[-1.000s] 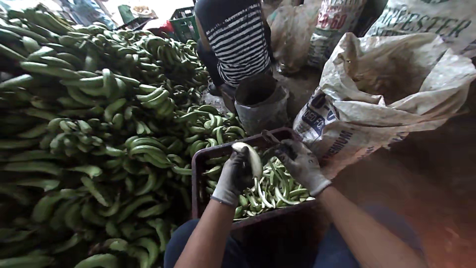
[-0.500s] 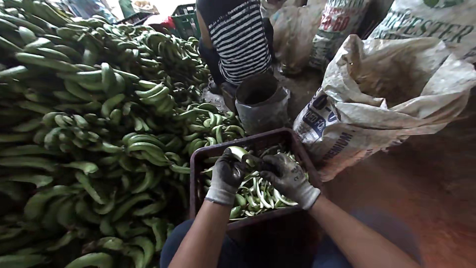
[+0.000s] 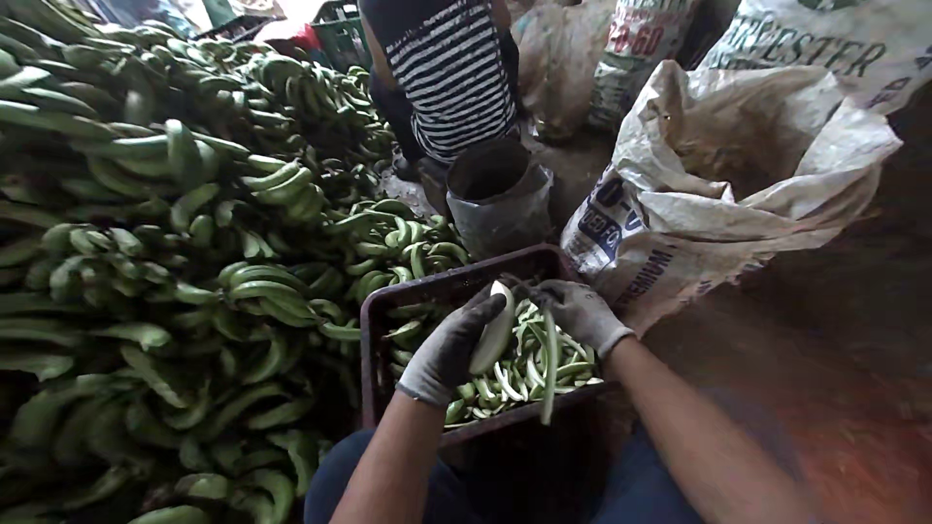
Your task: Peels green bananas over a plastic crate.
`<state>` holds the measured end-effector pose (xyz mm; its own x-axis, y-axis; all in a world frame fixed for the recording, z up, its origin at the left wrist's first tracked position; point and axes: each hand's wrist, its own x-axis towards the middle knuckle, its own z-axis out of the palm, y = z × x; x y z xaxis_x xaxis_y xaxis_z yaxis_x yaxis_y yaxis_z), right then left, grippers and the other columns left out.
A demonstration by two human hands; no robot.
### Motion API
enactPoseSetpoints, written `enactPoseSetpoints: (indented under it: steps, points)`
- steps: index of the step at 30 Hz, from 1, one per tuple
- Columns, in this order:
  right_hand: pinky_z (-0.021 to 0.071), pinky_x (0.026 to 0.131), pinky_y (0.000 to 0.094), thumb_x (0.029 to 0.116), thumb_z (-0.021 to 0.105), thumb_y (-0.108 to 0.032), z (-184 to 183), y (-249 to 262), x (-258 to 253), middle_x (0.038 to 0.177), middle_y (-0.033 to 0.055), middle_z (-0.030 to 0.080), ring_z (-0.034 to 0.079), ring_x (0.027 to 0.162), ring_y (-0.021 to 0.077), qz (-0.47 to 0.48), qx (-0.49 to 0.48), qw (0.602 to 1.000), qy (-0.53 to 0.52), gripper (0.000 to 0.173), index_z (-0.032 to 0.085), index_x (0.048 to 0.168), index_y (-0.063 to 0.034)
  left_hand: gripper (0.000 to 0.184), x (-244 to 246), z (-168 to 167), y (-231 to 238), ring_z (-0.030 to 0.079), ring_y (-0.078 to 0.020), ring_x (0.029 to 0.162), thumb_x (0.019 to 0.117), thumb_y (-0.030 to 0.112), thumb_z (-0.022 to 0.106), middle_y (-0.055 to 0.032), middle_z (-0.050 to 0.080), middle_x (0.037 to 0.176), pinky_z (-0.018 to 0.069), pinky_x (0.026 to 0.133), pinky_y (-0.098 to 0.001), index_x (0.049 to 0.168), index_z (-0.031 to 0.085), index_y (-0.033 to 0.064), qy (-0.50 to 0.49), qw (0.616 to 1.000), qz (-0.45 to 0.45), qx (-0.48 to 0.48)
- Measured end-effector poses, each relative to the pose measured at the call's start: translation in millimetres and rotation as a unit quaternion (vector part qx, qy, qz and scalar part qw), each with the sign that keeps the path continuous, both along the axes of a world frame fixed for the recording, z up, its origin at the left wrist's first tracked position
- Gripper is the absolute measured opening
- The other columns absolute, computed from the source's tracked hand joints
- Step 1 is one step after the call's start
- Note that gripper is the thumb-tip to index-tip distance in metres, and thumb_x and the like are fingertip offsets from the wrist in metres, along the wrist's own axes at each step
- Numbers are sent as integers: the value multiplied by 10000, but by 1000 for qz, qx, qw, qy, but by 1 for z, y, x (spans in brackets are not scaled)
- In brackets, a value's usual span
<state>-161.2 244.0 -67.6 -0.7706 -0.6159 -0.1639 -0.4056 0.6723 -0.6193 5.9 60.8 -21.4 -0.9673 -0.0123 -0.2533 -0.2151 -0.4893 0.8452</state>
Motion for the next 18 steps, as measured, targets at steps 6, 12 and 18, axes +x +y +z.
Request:
enactPoseSetpoints:
  steps: [6, 12, 18]
  points:
    - [555, 963, 512, 944, 597, -638, 2, 3, 25, 1233, 52, 680, 666, 1100, 207, -1, -143, 984, 107, 560, 651, 1340, -246, 386, -10, -11, -15, 696, -227, 797, 1064, 389, 501, -147, 696, 965, 609, 692, -387, 1214, 619, 53, -11, 962, 242, 125]
    - [529, 1034, 462, 956, 629, -576, -3, -7, 52, 1249, 64, 684, 637, 1183, 211, 141, -197, 956, 165, 503, 687, 1321, -234, 416, -7, -11, -21, 702, -226, 766, 1088, 411, 403, -139, 686, 918, 616, 662, -378, 1126, 600, 47, -7, 937, 276, 214]
    - [540, 996, 465, 991, 599, -532, -2, -9, 45, 1204, 63, 694, 649, 1137, 211, 158, -211, 949, 174, 459, 684, 1343, -249, 364, 0, 2, -13, 643, -144, 635, 1068, 383, 498, -81, 665, 789, 562, 556, -295, 1053, 657, 57, -36, 983, 176, 45]
